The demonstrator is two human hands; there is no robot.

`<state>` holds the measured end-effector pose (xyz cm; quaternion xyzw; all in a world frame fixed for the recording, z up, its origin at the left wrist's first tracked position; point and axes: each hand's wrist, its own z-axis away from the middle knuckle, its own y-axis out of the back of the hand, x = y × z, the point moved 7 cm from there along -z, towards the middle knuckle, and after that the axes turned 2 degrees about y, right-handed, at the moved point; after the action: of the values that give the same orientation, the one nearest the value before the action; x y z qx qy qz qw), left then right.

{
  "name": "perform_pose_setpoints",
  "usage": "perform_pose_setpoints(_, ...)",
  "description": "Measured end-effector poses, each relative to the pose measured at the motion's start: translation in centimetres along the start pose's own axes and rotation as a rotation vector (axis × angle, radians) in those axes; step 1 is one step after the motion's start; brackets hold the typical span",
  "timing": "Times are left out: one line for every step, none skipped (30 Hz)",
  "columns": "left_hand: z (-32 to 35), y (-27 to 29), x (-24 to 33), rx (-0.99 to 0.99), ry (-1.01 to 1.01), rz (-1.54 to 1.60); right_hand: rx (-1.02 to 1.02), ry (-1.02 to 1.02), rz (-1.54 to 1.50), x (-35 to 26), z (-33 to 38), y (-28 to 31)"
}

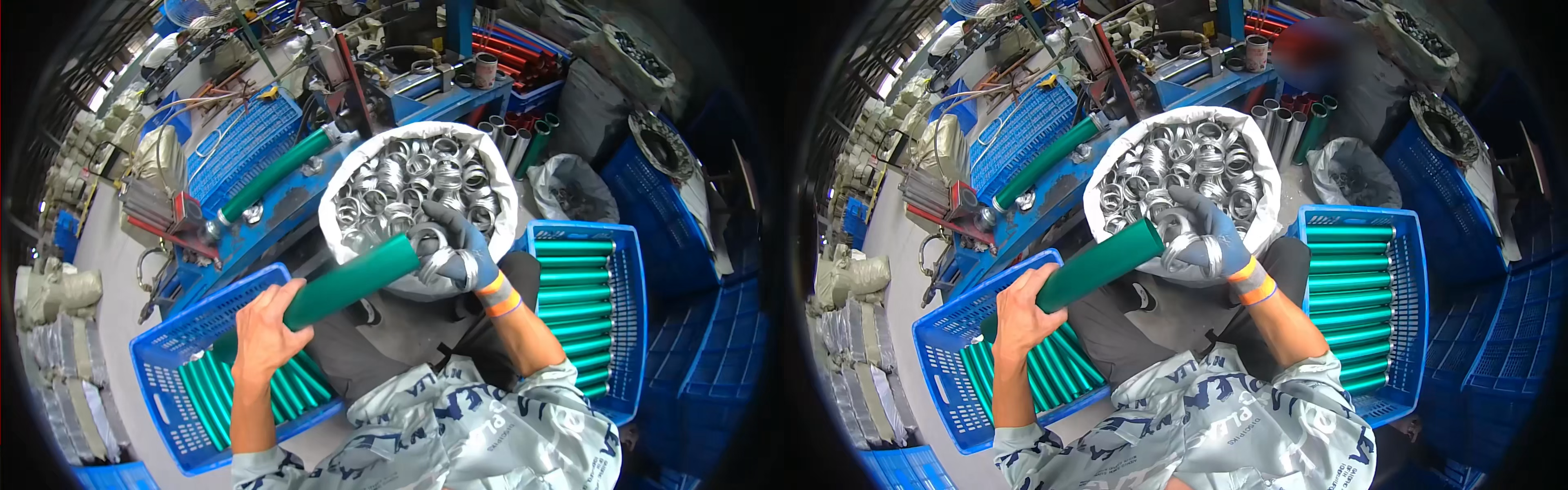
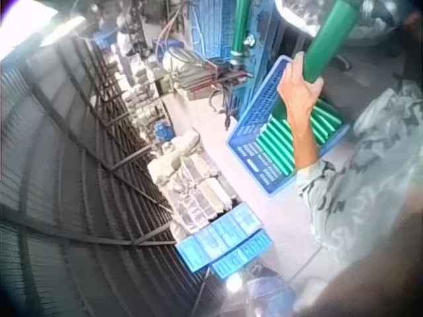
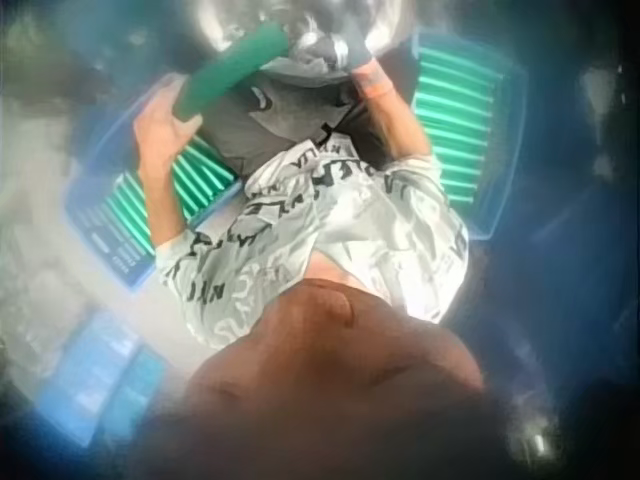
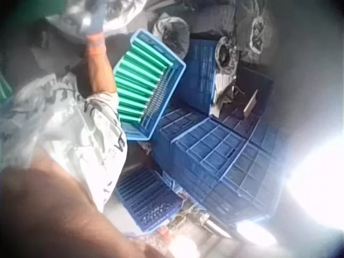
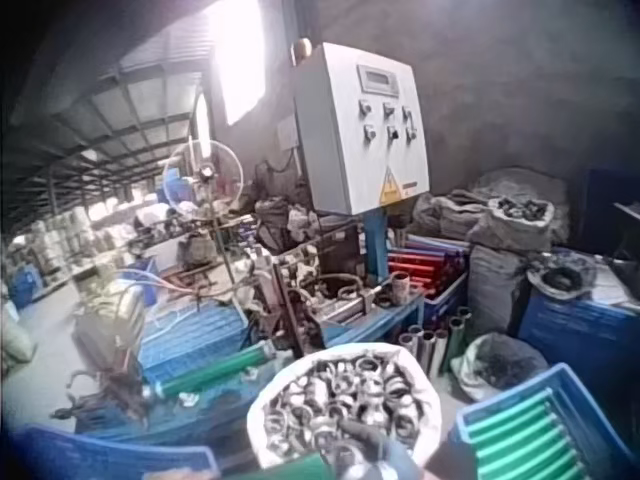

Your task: The recorder is assembling metal rings onto green tubes using a pneumatic press machine in a manufacturing environment.

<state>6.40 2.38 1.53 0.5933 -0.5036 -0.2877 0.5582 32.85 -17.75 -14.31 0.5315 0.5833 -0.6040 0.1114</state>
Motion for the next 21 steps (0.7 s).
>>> perform_pose_setpoints(0.1,-0.3,0.2,-0.01,-0.016,0.0,-0.007,0.041,-0.041,-0.2,0.0,-0.3)
perform_pose_setpoints(0.2,-0.6,0.3,-0.02,-0.032,0.0,-0.015,0.083,-0.083,-0.6,0.1,-0.5)
perform_pose_setpoints(0.4,-0.7,0.4,-0.016,-0.022,0.006,-0.022,0.074,-0.079,-0.8,0.3,-0.6)
perform_pose_setpoints(0.6,-1.0,0.5,-0.019,-0.02,0.009,-0.005,0.036,-0.008,-0.9,0.7,-0.7)
perform_pose_setpoints(0.8,-1.1,0.6,-0.021,-0.018,0.012,0.01,0.0,0.063,-1.1,1.1,-0.8)
perform_pose_setpoints(0.7,-0.9,0.4,-0.013,-0.012,0.005,-0.01,-0.003,0.054,-1.9,1.1,-2.2)
perform_pose_setpoints(0.7,-0.9,0.5,-0.017,-0.013,0.014,-0.019,-0.006,0.053,-2.2,1.3,-2.6)
perform_pose_setpoints(0.7,-1.0,0.5,-0.022,-0.014,0.024,-0.074,0.021,0.114,-2.6,1.4,-3.2)
perform_pose_setpoints(0.8,-1.0,0.6,-0.02,-0.008,0.022,-0.127,0.047,0.175,-2.9,1.7,-3.6)
perform_pose_setpoints(1.0,-1.0,0.6,-0.026,-0.01,0.018,-0.087,0.024,0.219,-2.6,1.9,-3.0)
perform_pose_setpoints(1.1,-1.1,0.6,-0.032,-0.013,0.013,-0.091,0.022,0.217,-2.7,1.9,-2.9)
perform_pose_setpoints(1.2,-1.2,0.6,-0.033,-0.008,0.01,-0.096,0.035,0.279,-3.0,1.9,-3.1)
perform_pose_setpoints(1.2,-1.4,0.6,-0.031,-0.012,0.015,-0.101,0.049,0.34,-3.2,1.9,-3.2)
perform_pose_setpoints(1.2,-1.5,0.5,-0.029,-0.015,0.02,-0.1,0.006,0.306,-3.2,1.9,-3.1)
perform_pose_setpoints(1.2,-1.7,0.5,-0.032,-0.014,0.018,-0.1,0.005,0.302,-3.3,1.9,-2.9)
perform_pose_setpoints(1.2,-1.9,0.5,-0.031,-0.025,0.014,-0.123,0.037,0.364,-3.5,1.8,-2.9)
perform_pose_setpoints(1.1,-2.0,0.5,-0.03,-0.036,0.01,-0.146,0.068,0.426,-3.8,1.7,-2.8)
perform_pose_setpoints(1.1,-2.3,0.5,-0.036,-0.035,0.01,-0.18,0.036,0.537,-4.1,1.7,-3.0)
perform_pose_setpoints(1.0,-2.4,0.6,-0.021,-0.036,-0.004,-0.119,-0.091,0.363,-3.0,1.5,-2.1)
perform_pose_setpoints(1.1,-2.6,0.8,-0.006,-0.036,-0.018,-0.106,-0.062,0.418,-3.2,1.7,-2.2)
perform_pose_setpoints(1.0,-3.0,0.9,-0.007,-0.039,-0.018,-0.097,-0.027,0.476,-3.7,1.6,-2.3)
